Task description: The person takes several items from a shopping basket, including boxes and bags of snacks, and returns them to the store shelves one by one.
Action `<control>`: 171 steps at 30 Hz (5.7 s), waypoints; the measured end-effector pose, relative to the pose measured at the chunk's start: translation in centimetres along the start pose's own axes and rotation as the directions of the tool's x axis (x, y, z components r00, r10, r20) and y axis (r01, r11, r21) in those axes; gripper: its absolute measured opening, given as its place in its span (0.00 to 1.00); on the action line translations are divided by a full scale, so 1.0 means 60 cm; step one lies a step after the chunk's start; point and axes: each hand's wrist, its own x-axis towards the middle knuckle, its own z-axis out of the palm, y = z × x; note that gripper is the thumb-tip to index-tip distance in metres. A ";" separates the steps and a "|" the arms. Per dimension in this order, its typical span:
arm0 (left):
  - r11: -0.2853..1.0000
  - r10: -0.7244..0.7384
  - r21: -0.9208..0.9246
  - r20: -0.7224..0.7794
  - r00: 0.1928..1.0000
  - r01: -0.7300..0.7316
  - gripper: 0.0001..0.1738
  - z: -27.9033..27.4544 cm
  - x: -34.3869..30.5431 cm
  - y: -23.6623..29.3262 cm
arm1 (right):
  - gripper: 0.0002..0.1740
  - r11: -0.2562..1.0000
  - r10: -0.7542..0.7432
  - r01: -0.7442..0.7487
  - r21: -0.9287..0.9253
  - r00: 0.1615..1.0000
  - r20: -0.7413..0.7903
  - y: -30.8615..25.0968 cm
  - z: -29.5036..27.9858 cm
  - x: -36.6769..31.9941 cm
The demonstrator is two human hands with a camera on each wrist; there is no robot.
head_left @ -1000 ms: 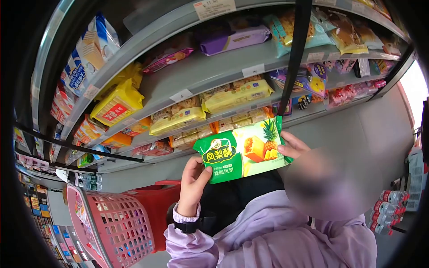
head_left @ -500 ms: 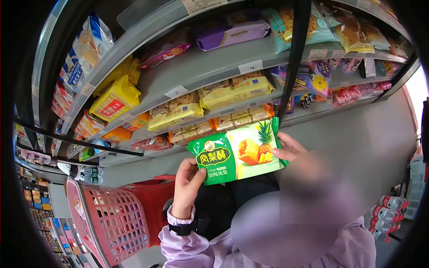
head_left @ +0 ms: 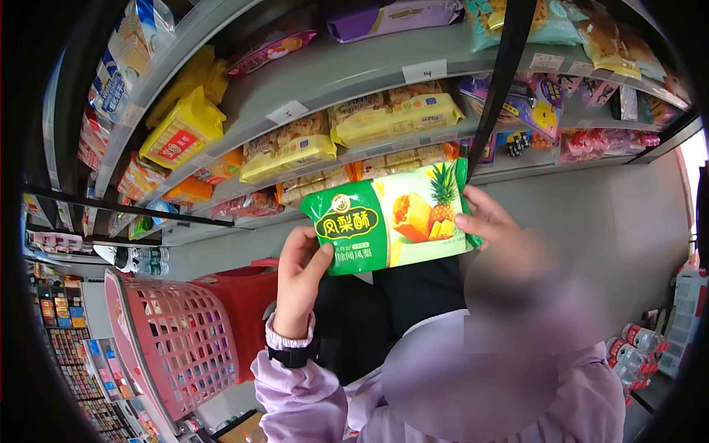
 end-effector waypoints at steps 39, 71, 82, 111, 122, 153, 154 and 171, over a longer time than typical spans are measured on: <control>0.990 0.039 -0.135 0.049 0.998 -0.032 0.11 -0.023 -0.002 0.039 | 0.26 0.985 -0.129 0.118 -0.128 0.988 -0.086 -0.007 0.044 0.001; 0.960 0.056 -0.277 0.071 0.996 -0.034 0.14 -0.040 -0.006 0.013 | 0.24 0.979 -0.150 0.135 -0.156 0.985 -0.089 -0.013 0.053 -0.002; 0.940 0.000 -0.341 0.040 0.999 0.013 0.21 -0.043 -0.005 0.029 | 0.25 0.968 -0.147 0.127 -0.218 0.986 -0.079 -0.020 0.061 0.018; 0.997 -0.065 -0.046 -0.221 0.973 0.056 0.12 -0.121 -0.046 -0.019 | 0.18 0.977 0.153 -0.148 -0.153 0.988 0.023 0.094 0.057 0.075; 0.975 -0.010 -0.223 -0.101 0.995 -0.013 0.11 -0.130 -0.003 0.016 | 0.23 0.989 0.046 -0.073 -0.126 0.977 -0.207 0.026 0.113 0.085; 0.909 -0.111 -0.405 -0.024 0.993 0.092 0.14 -0.126 -0.302 0.646 | 0.23 0.929 0.344 -0.345 -0.135 0.938 -0.029 -0.473 0.621 -0.157; 0.910 -0.092 -0.409 -0.042 0.995 0.067 0.14 -0.116 -0.309 0.659 | 0.22 0.925 0.352 -0.351 -0.143 0.936 -0.021 -0.482 0.624 -0.169; 0.954 -0.009 -0.298 -0.061 0.998 -0.010 0.11 -0.001 -0.419 0.728 | 0.20 0.928 0.325 -0.312 -0.204 0.945 0.034 -0.551 0.618 -0.312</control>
